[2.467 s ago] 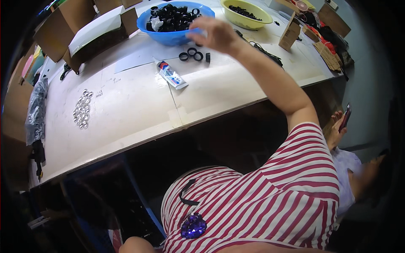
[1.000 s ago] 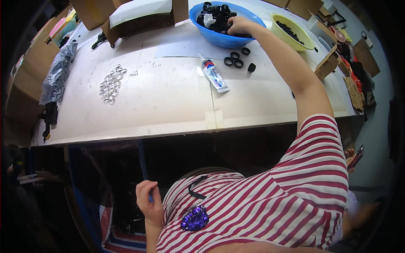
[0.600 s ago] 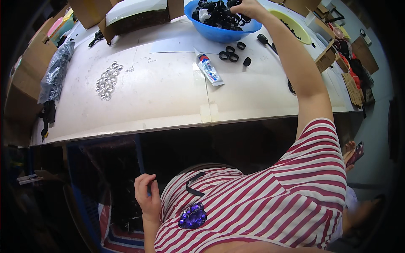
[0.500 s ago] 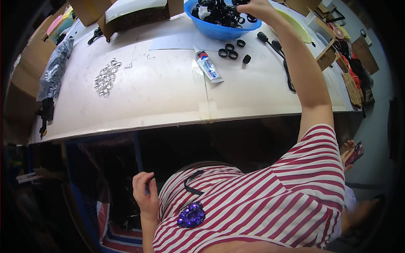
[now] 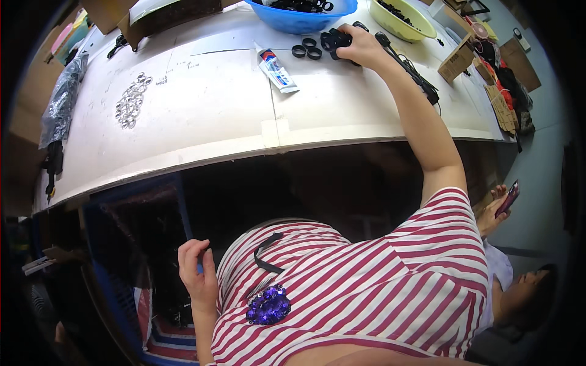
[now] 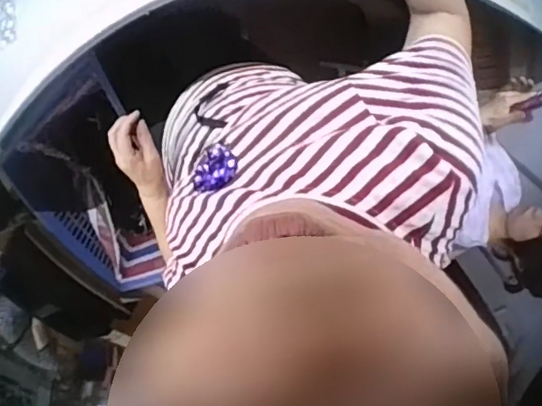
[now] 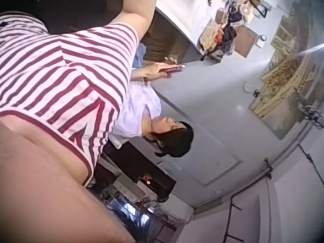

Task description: The person applies glue to small black circular components and attaches white connectors. They then handle a large bundle of black cables, sorting and organizing them on a white table. The person works with various small parts and tools in a cluttered workspace.

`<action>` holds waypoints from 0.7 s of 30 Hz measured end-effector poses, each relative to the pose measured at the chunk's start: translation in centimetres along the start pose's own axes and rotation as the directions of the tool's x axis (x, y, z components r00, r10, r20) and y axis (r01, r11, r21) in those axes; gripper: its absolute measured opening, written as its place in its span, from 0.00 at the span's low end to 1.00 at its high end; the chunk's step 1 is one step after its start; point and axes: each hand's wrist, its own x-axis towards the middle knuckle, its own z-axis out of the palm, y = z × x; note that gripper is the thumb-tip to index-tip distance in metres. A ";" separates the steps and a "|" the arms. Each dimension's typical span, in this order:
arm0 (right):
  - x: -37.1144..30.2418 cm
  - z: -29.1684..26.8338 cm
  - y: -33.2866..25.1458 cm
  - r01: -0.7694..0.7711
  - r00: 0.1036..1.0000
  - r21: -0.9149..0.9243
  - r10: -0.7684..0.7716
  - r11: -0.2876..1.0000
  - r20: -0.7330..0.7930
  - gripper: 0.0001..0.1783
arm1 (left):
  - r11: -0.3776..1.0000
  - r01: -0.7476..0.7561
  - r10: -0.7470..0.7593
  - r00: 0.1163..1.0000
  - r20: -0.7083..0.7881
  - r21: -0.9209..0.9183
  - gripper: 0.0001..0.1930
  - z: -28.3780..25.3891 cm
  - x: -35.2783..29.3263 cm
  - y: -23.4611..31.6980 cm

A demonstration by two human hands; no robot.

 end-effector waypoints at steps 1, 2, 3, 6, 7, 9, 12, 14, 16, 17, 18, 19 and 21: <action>0.2 -0.1 -0.1 -0.024 1.000 0.002 0.024 1.000 0.020 0.32 | 1.000 0.013 -0.013 1.000 -0.007 0.001 0.08 0.0 -0.2 0.0; 0.4 -0.1 -0.2 -0.048 0.998 0.004 0.048 0.999 0.039 0.33 | 1.000 0.015 -0.015 1.000 -0.012 0.000 0.08 0.1 -0.4 0.0; 0.4 0.0 0.1 -0.035 0.999 -0.033 0.036 0.999 0.028 0.33 | 1.000 0.016 -0.016 1.000 -0.016 -0.003 0.08 0.1 -0.5 0.0; 0.6 0.0 1.5 -0.031 0.996 -0.004 0.031 1.000 0.084 0.34 | 1.000 0.009 -0.009 1.000 -0.021 0.012 0.08 0.1 -0.7 0.2; 0.8 -0.5 1.7 -0.058 0.986 0.099 0.041 0.993 0.164 0.35 | 1.000 0.007 -0.007 1.000 -0.021 0.022 0.08 0.0 -0.7 0.3; 0.8 -1.2 0.9 -0.047 0.967 0.245 -0.017 0.968 0.254 0.32 | 1.000 -0.004 0.005 0.999 -0.040 0.029 0.08 -0.1 -1.0 -0.1; 2.5 -0.2 2.2 -0.027 0.973 0.241 -0.029 0.970 0.228 0.30 | 0.999 -0.024 0.027 0.997 -0.075 0.031 0.09 -0.2 -1.2 0.2; 1.2 -0.5 1.4 0.030 0.999 0.136 -0.035 0.990 0.038 0.29 | 0.998 -0.050 0.053 0.995 -0.080 0.034 0.09 0.2 -1.3 -0.3; 0.5 -2.2 5.5 0.129 0.991 0.131 -0.123 0.983 -0.057 0.26 | 0.997 -0.053 0.051 0.998 -0.041 -0.058 0.10 0.2 -0.6 -1.0; 0.7 -1.6 5.3 0.087 0.990 0.184 -0.065 0.979 -0.124 0.23 | 0.998 -0.060 0.059 0.998 -0.035 -0.027 0.09 -0.3 -1.0 -1.3; 0.0 -1.3 3.5 0.163 0.975 0.109 -0.143 0.981 -0.168 0.19 | 0.997 -0.077 0.075 0.995 -0.063 -0.028 0.08 -0.3 -1.7 -2.2; 1.0 -1.5 6.0 0.268 0.941 0.045 -0.251 0.963 -0.226 0.16 | 0.999 -0.027 0.025 0.998 -0.051 -0.042 0.08 -0.5 -2.4 -2.6; 0.6 -1.1 2.9 0.323 0.908 -0.077 -0.332 0.943 -0.257 0.13 | 0.998 0.027 -0.030 0.998 -0.048 -0.064 0.07 -0.8 -3.9 -3.6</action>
